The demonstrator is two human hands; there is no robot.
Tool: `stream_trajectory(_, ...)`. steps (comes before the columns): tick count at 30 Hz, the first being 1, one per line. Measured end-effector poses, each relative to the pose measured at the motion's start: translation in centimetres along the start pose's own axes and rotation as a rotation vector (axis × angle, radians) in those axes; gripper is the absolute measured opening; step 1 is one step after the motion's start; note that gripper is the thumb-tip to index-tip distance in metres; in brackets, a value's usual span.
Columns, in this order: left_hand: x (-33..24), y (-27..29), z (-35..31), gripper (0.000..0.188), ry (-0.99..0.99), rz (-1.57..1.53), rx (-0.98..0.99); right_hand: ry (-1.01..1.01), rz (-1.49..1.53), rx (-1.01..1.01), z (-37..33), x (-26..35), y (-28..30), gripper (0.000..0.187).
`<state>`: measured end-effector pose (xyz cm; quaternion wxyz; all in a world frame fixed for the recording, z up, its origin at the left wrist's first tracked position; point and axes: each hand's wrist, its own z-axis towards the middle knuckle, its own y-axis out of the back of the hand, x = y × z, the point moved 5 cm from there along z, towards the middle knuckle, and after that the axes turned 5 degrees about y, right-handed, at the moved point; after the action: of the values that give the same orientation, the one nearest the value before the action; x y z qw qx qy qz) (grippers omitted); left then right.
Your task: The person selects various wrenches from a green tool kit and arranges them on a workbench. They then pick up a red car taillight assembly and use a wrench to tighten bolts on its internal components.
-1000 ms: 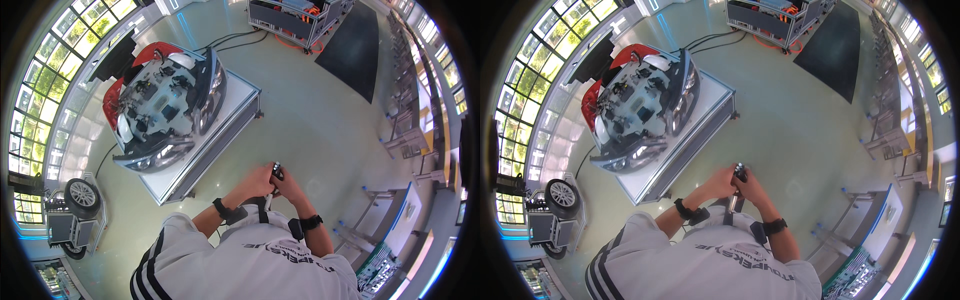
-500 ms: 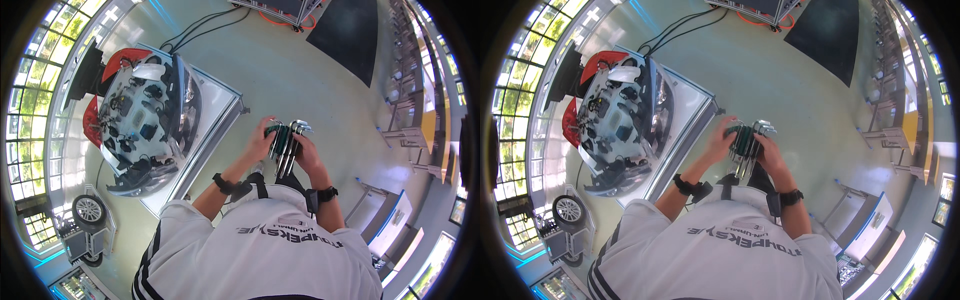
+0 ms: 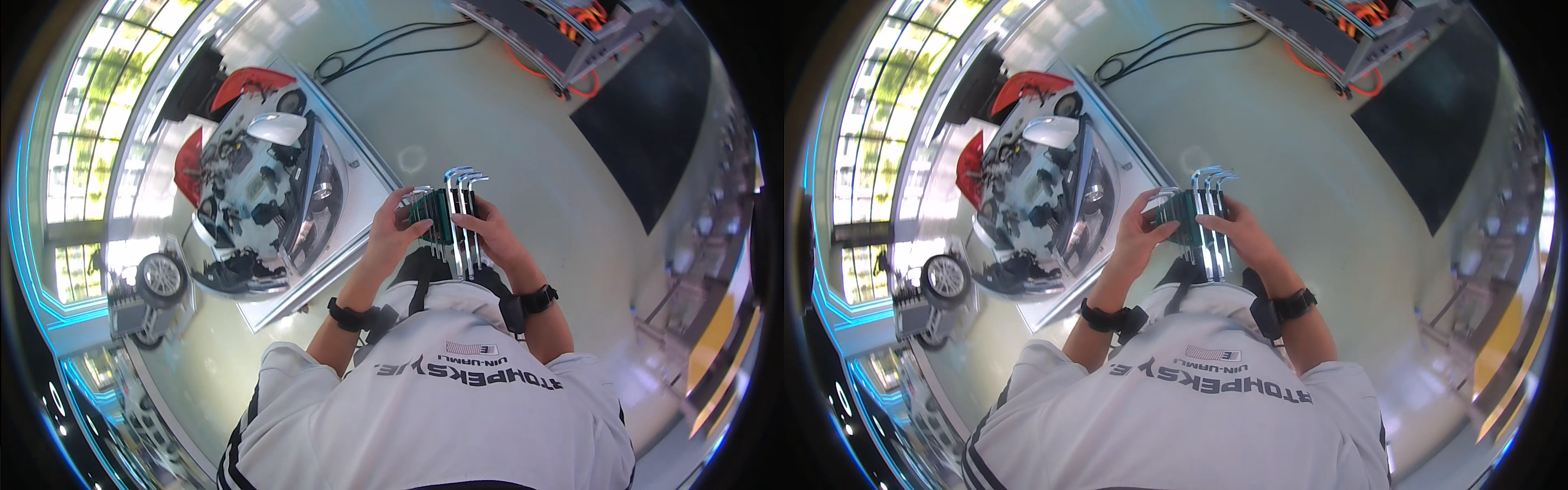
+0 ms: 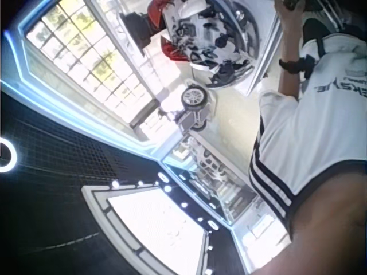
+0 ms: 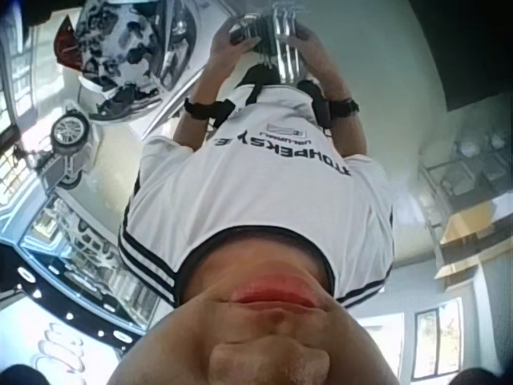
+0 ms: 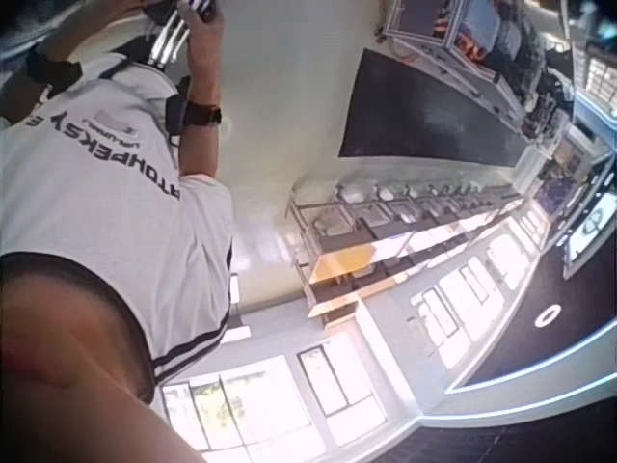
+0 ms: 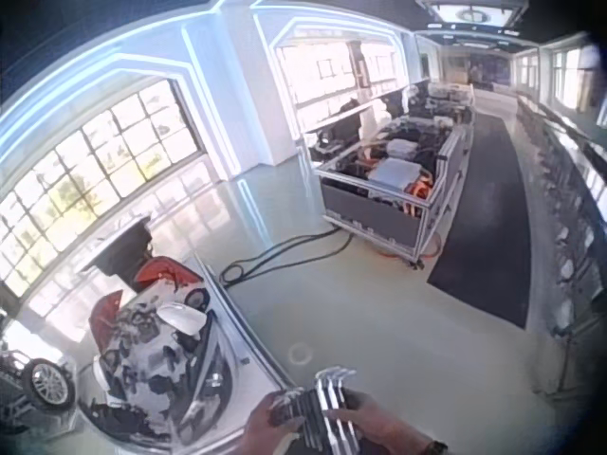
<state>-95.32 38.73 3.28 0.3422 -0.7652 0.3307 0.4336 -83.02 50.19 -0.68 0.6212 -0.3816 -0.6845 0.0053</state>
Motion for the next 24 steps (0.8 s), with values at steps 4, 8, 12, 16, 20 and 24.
stream_trajectory(4,-2.9,0.5,4.3,0.047,-0.031,0.019,-0.096,-0.175,0.023,0.082,6.7,2.9,0.3,0.047)
stream_trajectory(8,-4.3,3.1,10.2,0.035,-0.077,0.027,-0.239,-0.116,-0.227,0.031,14.8,4.1,0.7,0.043)
stream_trajectory(12,-6.2,7.0,16.9,0.021,-0.061,0.076,-0.411,-0.141,-0.509,0.050,22.4,6.8,0.1,0.042)
stream_trajectory(16,-10.9,9.3,22.9,0.021,-0.131,0.110,-0.432,-0.040,-0.528,0.095,28.7,10.9,-0.5,0.041)
stream_trajectory(20,-14.7,10.0,27.8,0.020,-0.150,0.081,-0.510,0.033,-0.594,0.114,35.2,14.4,-0.8,0.042)
stream_trajectory(24,-18.0,11.2,32.6,0.015,-0.105,0.090,-0.590,0.022,-0.741,0.170,42.4,16.4,-0.6,0.036)
